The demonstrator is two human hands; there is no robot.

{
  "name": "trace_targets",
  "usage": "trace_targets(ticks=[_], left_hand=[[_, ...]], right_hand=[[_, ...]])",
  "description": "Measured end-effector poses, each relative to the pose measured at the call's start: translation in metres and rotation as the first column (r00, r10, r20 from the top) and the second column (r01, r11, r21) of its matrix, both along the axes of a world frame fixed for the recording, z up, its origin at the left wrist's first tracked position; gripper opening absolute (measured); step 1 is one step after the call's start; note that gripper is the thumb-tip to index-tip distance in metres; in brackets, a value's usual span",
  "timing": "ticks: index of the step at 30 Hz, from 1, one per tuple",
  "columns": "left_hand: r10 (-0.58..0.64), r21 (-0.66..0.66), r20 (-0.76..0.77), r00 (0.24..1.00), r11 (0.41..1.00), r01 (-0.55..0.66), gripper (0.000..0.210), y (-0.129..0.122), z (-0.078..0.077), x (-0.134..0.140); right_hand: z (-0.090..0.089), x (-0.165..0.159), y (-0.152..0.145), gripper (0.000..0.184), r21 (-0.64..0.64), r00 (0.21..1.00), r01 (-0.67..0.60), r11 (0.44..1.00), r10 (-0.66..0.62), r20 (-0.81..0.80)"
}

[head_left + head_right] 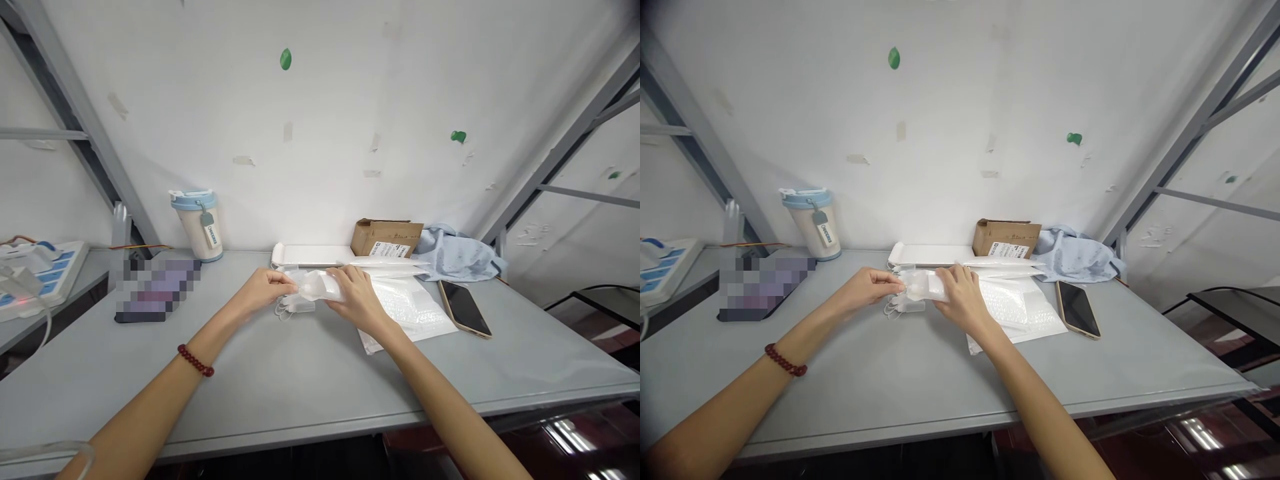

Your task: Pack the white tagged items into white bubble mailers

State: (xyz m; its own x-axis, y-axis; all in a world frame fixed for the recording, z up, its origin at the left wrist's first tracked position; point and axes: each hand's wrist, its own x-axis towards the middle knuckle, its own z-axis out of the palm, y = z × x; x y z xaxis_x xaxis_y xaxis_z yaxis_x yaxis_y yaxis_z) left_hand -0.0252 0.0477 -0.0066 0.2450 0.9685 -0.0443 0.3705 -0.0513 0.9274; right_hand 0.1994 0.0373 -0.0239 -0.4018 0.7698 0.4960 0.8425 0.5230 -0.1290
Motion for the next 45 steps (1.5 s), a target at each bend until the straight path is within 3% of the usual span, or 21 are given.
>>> trace_targets(ticks=[7, 16, 19, 23, 30, 33, 39, 45], left_hand=[[-0.007, -0.031, 0.045, 0.999, 0.999, 0.009, 0.032, -0.006, 0.0, 0.009], [-0.162, 0.175, -0.146, 0.976, 0.967, 0.186, 0.041, -0.017, -0.005, 0.027], [-0.127, 0.184, -0.13, 0.983, 0.971, 0.15, 0.035, -0.016, 0.003, 0.02], [0.007, 0.143, -0.131, 0.991, 0.99, 0.012, 0.027, -0.008, 0.013, 0.0], [-0.047, 0.101, -0.452, 0.891, 0.99, 0.103, 0.018, 0.002, 0.006, -0.02], [-0.055, 0.144, -0.506, 0.861, 0.979, 0.147, 0.02, 0.006, -0.001, -0.021], [-0.105, 0.094, -0.637, 0.763, 0.973, 0.212, 0.023, 0.006, -0.003, -0.022], [-0.135, 0.078, -0.612, 0.779, 0.97, 0.229, 0.021, 0.002, 0.005, -0.02]], right_hand=[[-0.003, -0.004, -0.002, 0.042, -0.011, 0.999, -0.033, 0.999, 0.033, -0.004], [-0.003, -0.007, -0.004, 0.045, 0.004, 0.998, -0.042, 0.999, 0.042, 0.039], [-0.003, -0.003, 0.0, 0.043, 0.007, 0.999, -0.024, 1.0, 0.024, 0.022], [0.0, 0.006, 0.005, 0.041, -0.007, 0.999, 0.027, 1.0, -0.027, -0.036], [0.007, 0.012, 0.006, 0.04, -0.028, 0.995, 0.057, 0.998, -0.059, -0.076], [0.007, 0.012, 0.005, 0.042, -0.048, 0.996, 0.065, 0.997, -0.068, -0.064], [0.006, 0.011, 0.006, 0.043, -0.047, 0.997, 0.067, 0.997, -0.069, -0.044], [0.006, 0.011, 0.005, 0.043, -0.048, 0.997, 0.059, 0.997, -0.061, -0.048]])
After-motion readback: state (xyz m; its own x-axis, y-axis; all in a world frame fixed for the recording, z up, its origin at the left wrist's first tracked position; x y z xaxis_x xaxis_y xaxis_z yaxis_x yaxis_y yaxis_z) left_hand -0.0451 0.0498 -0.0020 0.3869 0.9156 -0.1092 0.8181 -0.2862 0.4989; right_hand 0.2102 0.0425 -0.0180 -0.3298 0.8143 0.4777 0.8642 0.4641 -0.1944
